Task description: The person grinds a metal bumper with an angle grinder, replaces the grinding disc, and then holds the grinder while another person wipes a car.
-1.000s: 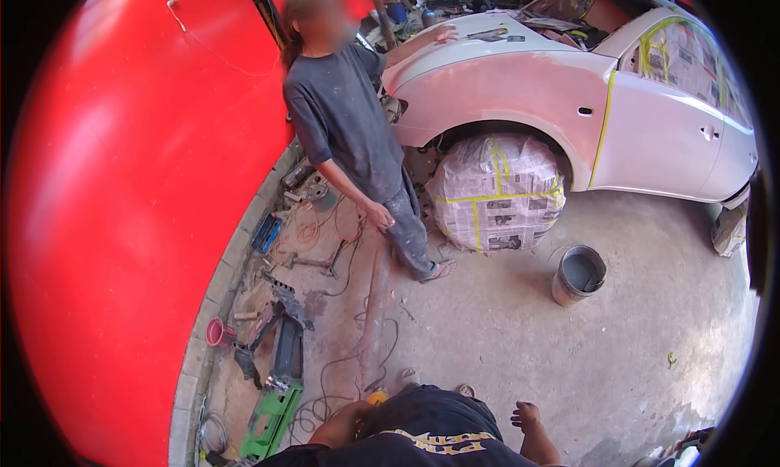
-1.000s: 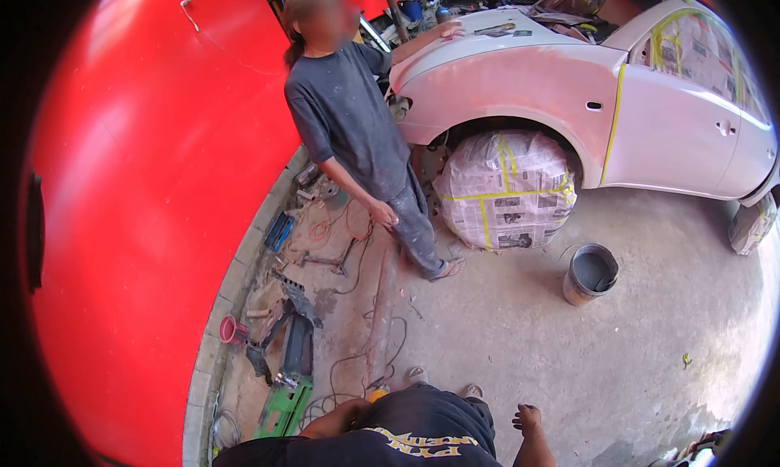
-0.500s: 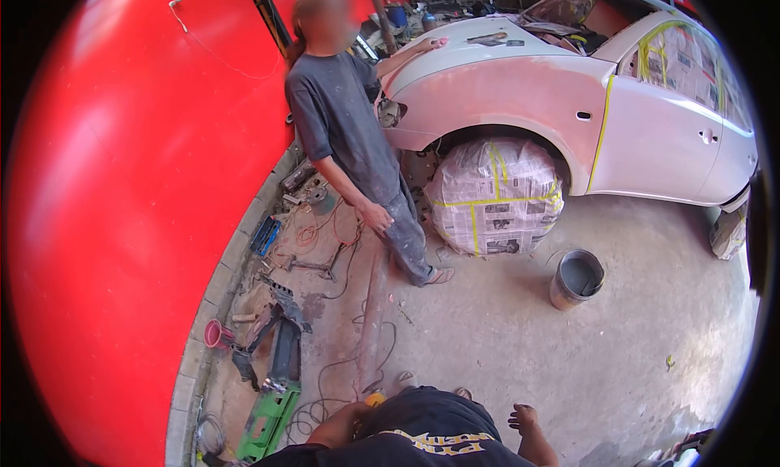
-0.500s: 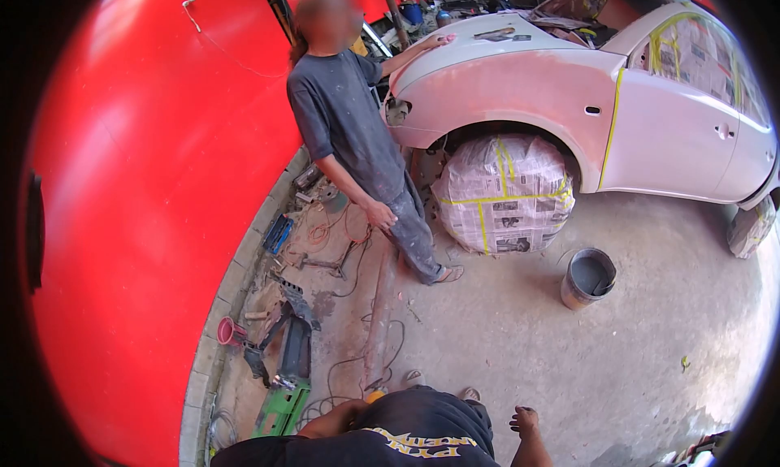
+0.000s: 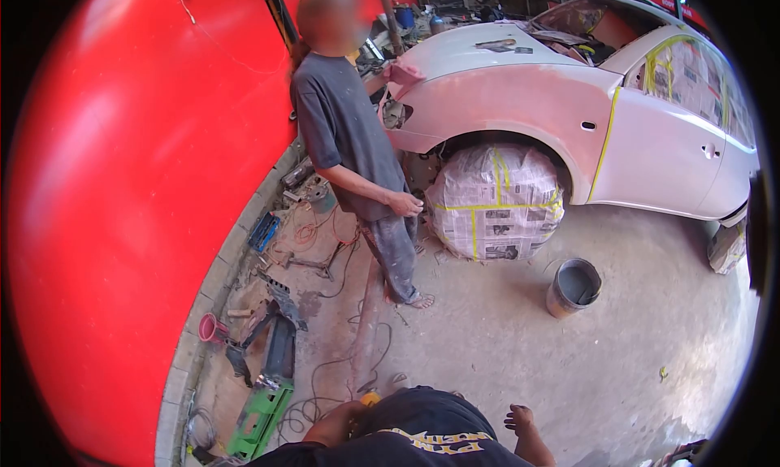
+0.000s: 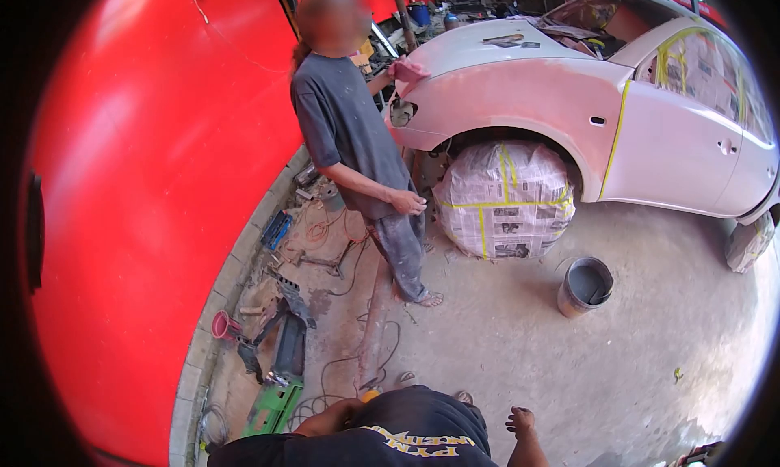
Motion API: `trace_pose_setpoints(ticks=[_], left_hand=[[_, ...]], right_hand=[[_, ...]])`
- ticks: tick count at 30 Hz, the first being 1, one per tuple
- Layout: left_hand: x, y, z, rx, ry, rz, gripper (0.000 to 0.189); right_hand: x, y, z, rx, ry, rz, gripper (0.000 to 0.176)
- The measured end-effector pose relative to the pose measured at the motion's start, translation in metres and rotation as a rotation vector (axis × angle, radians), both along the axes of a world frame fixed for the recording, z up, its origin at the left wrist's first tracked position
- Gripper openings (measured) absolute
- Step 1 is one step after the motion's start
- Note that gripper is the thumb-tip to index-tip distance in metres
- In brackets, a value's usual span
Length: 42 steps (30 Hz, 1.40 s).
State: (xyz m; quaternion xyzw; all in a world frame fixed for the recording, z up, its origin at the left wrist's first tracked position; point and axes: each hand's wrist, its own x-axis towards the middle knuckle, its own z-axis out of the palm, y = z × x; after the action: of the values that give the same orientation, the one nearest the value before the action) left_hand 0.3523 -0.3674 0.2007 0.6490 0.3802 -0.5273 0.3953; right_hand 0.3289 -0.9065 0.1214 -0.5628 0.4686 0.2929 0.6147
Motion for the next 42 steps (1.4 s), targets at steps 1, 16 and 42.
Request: trace_pose_setpoints(ticks=[1, 16, 42], left_hand=[[0.0, 0.0, -0.002, -0.005, 0.009, 0.012, 0.048], [0.001, 0.01, -0.023, -0.031, 0.054, 0.09, 0.049], [0.008, -0.006, 0.013, 0.012, 0.025, 0.033, 0.05]], right_hand=[[0.0, -0.001, -0.003, 0.005, 0.0, -0.001, 0.041], [0.011, 0.004, -0.003, 0.003, 0.016, 0.009, 0.043], [0.012, 0.003, -0.006, 0.008, 0.01, 0.022, 0.041]])
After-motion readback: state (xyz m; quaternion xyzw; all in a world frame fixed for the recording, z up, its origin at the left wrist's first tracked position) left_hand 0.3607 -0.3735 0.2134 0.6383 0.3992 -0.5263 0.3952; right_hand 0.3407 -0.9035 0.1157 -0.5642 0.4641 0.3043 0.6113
